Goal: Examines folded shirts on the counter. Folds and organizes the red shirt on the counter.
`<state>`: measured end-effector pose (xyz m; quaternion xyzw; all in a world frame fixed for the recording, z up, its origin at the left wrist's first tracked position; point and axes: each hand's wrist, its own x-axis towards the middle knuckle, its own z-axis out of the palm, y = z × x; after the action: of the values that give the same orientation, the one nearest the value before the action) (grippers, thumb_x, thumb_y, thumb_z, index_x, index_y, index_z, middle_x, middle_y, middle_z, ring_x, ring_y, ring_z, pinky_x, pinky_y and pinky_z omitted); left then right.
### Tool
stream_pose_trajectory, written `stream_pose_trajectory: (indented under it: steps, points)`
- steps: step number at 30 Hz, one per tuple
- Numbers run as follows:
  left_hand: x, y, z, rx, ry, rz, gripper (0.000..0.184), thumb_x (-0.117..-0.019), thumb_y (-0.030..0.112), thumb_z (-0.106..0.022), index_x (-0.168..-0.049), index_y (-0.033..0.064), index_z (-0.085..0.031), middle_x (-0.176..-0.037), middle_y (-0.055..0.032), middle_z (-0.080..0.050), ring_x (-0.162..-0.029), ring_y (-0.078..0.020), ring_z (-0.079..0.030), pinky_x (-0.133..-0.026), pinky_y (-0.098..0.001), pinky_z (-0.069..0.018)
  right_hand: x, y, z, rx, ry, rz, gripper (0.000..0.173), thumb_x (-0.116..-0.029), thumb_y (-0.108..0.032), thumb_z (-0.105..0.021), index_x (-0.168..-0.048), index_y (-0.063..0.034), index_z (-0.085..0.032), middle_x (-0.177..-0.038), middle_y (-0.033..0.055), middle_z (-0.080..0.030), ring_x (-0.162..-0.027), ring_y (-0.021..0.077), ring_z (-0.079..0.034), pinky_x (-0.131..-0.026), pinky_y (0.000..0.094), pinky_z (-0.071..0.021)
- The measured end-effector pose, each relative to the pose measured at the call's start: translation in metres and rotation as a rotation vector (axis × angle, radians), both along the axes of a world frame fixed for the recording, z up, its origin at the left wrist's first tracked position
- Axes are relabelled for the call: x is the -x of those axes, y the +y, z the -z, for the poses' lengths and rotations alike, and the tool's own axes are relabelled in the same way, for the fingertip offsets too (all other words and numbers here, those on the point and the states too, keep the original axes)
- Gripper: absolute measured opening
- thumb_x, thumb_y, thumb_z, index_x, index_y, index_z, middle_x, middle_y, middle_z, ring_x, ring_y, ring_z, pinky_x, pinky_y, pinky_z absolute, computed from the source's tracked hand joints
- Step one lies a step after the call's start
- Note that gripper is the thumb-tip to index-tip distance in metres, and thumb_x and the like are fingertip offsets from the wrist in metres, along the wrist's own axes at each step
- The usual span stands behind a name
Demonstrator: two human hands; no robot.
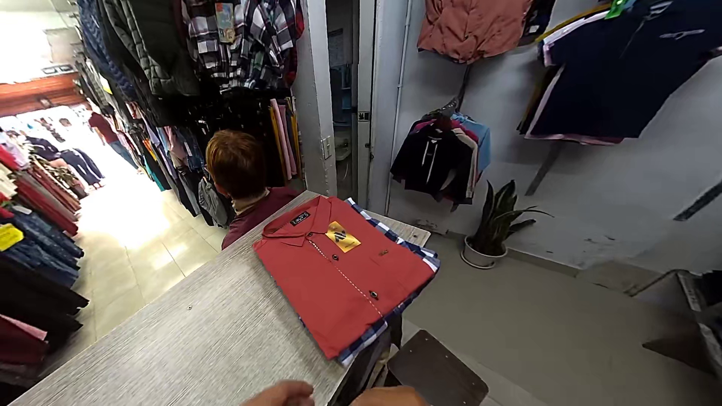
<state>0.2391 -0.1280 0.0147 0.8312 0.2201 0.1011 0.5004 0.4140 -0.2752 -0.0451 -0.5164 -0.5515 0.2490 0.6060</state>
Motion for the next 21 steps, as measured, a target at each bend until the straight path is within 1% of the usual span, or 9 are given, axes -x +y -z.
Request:
stream_pose_trajectory:
  steps: [2,4,6,10,14,16,18,19,21]
  points:
    - [-0.037,0.012,0.005,0.345,0.15,-0.07,0.03,-0.1075,0.013,-0.046,-0.121,-0.008,-0.062,-0.103,-0.0136,-0.073,-0.09,-0.0171,-0.073,-0.087,-0.0349,-0.0591,-0.017,-0.01,0.004,0.038,0.04,0.062,0.021,-0.0958,0.003,-0.055,-0.1,0.0147,-0.072,-0.089,0.0169,-0.077,-0.082,0.0159,-0.076,-0.082,0.0317,-0.0617]
    - [-0.067,0.018,0.003,0.541,0.206,-0.129,0.028,-0.1109,0.018,-0.038,-0.107,0.0006,-0.06,-0.088,-0.0044,-0.074,-0.075,-0.011,-0.073,-0.075,-0.0281,-0.0604,-0.032,-0.015,0.008,0.067,0.069,0.115,0.021,-0.096,0.002,-0.055,-0.101,0.0144,-0.071,-0.089,0.015,-0.077,-0.082,0.0142,-0.076,-0.082,0.0309,-0.0616]
    - [-0.08,0.018,0.001,0.608,0.157,-0.172,0.031,-0.11,0.013,-0.04,-0.092,0.0047,-0.063,-0.073,-0.0003,-0.073,-0.063,-0.0072,-0.071,-0.064,-0.0228,-0.0588,-0.041,-0.012,0.006,0.057,0.002,0.118,0.023,-0.0961,0.002,-0.053,-0.102,0.0156,-0.07,-0.092,0.0175,-0.076,-0.085,0.0158,-0.075,-0.084,0.0304,-0.0604]
    - [-0.076,0.019,0.001,0.569,-0.036,-0.226,0.037,-0.103,0.0,-0.044,-0.075,0.0121,-0.065,-0.057,0.0075,-0.066,-0.049,0.0013,-0.06,-0.052,-0.0157,-0.0501,-0.035,0.017,-0.017,-0.083,-0.245,0.008,0.024,-0.0939,0.004,-0.054,-0.105,0.0183,-0.07,-0.11,0.0306,-0.072,-0.103,0.0344,-0.073,-0.095,0.0348,-0.0556]
    - [-0.043,0.037,0.0,0.536,-0.261,-0.407,0.041,-0.0979,0.004,-0.041,-0.067,0.018,-0.064,-0.05,0.0067,-0.061,-0.041,0.0016,-0.053,-0.042,-0.0144,-0.0433,-0.037,0.033,0.001,0.098,-0.374,-0.022,0.029,-0.0974,-0.002,-0.059,-0.123,0.0033,-0.071,-0.129,0.0236,-0.067,-0.109,0.0368,-0.072,-0.091,0.051,-0.0586]
    - [-0.016,0.055,0.001,0.497,-0.414,-0.476,0.043,-0.0967,0.008,-0.039,-0.063,0.0213,-0.063,-0.045,0.007,-0.056,-0.037,0.0013,-0.05,-0.039,-0.0146,-0.0407,-0.039,0.036,0.007,0.142,-0.478,0.097,0.026,-0.0938,-0.005,-0.064,-0.117,-0.0017,-0.075,-0.113,0.0193,-0.075,-0.097,0.0366,-0.075,-0.083,0.0568,-0.06]
    - [0.02,0.081,0.005,0.423,-0.547,-0.523,0.047,-0.1008,0.014,-0.038,-0.061,0.0234,-0.062,-0.044,0.0078,-0.054,-0.036,0.0021,-0.049,-0.036,-0.0147,-0.0405,-0.042,0.039,0.01,0.15,-0.516,0.222,0.017,-0.0869,-0.006,-0.07,-0.1,0.0014,-0.078,-0.096,0.0214,-0.076,-0.081,0.0397,-0.075,-0.069,0.0612,-0.0584]
    - [0.041,0.095,0.007,0.38,-0.601,-0.575,0.05,-0.1022,0.016,-0.036,-0.059,0.024,-0.06,-0.043,0.0083,-0.052,-0.035,0.0027,-0.047,-0.036,-0.0146,-0.0389,-0.044,0.037,0.008,0.161,-0.499,0.251,0.017,-0.0841,-0.003,-0.072,-0.1,0.0014,-0.078,-0.103,0.0212,-0.075,-0.083,0.0396,-0.075,-0.068,0.0617,-0.0579]
    - [0.078,0.116,0.002,0.325,-0.684,-0.741,0.056,-0.1034,0.014,-0.026,-0.056,0.0226,-0.054,-0.04,0.0085,-0.048,-0.033,0.0041,-0.044,-0.034,-0.0131,-0.0351,-0.057,0.039,0.014,0.088,-0.526,0.243,0.031,-0.0866,-0.003,-0.071,-0.117,-0.008,-0.076,-0.13,0.0105,-0.07,-0.102,0.028,-0.075,-0.077,0.0514,-0.0627]
